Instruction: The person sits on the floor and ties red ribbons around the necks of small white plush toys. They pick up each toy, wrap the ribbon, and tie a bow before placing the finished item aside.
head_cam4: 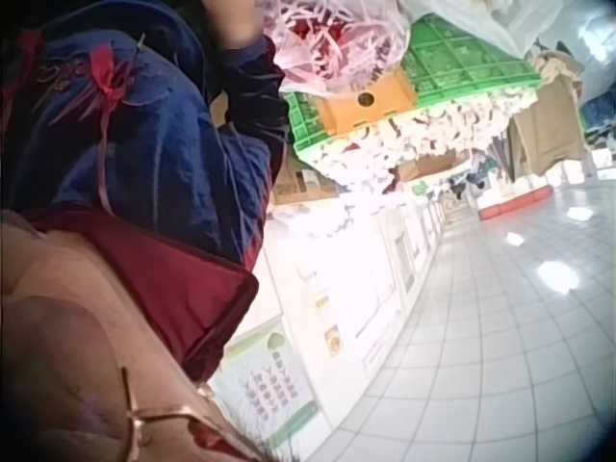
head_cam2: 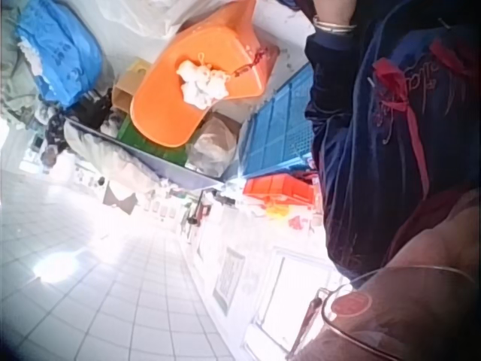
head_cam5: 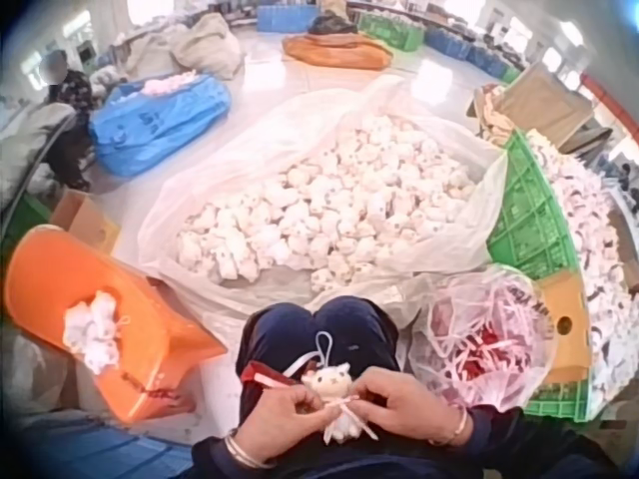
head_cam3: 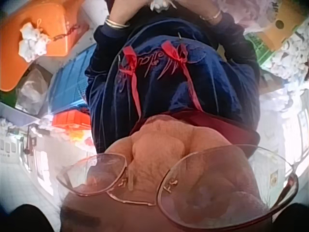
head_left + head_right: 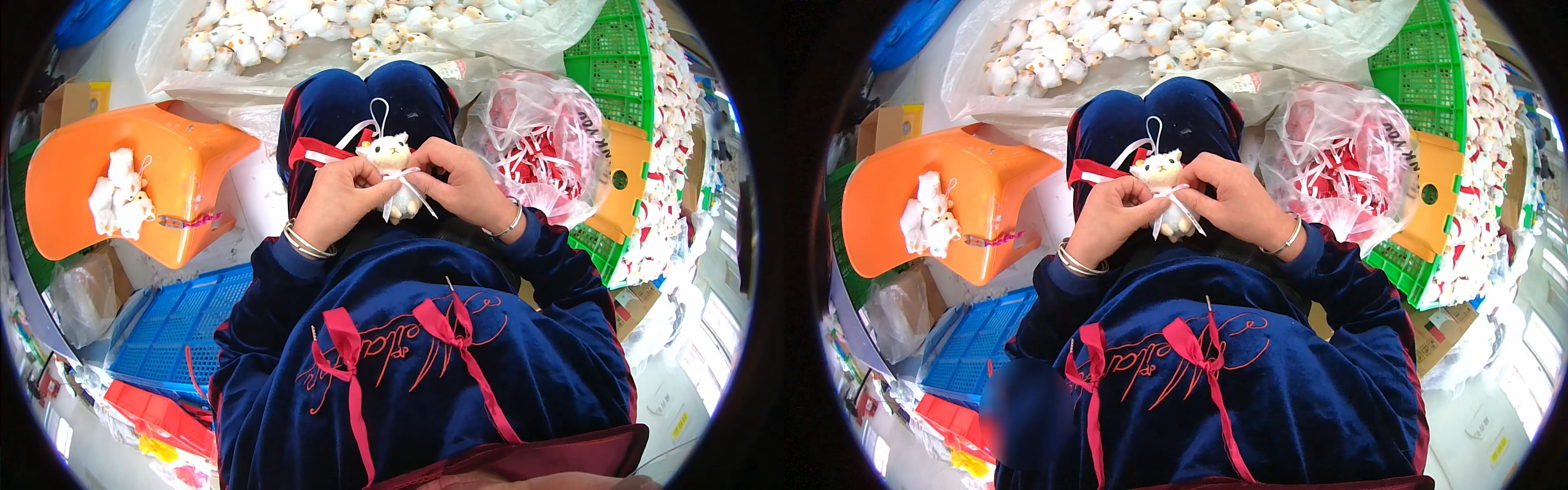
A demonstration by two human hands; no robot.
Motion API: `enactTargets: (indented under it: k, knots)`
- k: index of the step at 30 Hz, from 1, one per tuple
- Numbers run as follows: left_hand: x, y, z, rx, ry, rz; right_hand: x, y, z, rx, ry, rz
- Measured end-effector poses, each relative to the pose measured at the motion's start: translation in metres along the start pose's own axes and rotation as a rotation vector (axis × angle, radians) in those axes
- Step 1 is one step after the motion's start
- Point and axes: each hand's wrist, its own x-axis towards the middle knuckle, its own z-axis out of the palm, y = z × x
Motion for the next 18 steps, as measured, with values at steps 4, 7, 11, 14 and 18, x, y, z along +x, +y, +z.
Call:
enactTargets:
  k: [4,7,11,14,18]
  knots:
    - [-0.005,0.006,-0.003,0.105,-0.034,-0.057,0.001,0.003,0.002,-0.008,0.013,-0.077]
    - [-0.007,0.006,-0.002,0.108,-0.041,-0.020,0.000,0.004,0.003,0.057,0.031,-0.049]
    - [-0.011,0.006,0.000,0.095,-0.048,-0.015,-0.003,0.004,0.001,0.107,0.033,0.003]
    - [-0.014,0.004,0.005,0.010,-0.054,-0.026,-0.006,0.004,-0.002,0.206,-0.016,0.144]
    - [-0.019,-0.007,0.016,0.152,0.113,0.251,-0.007,0.003,0.001,0.394,0.015,0.223]
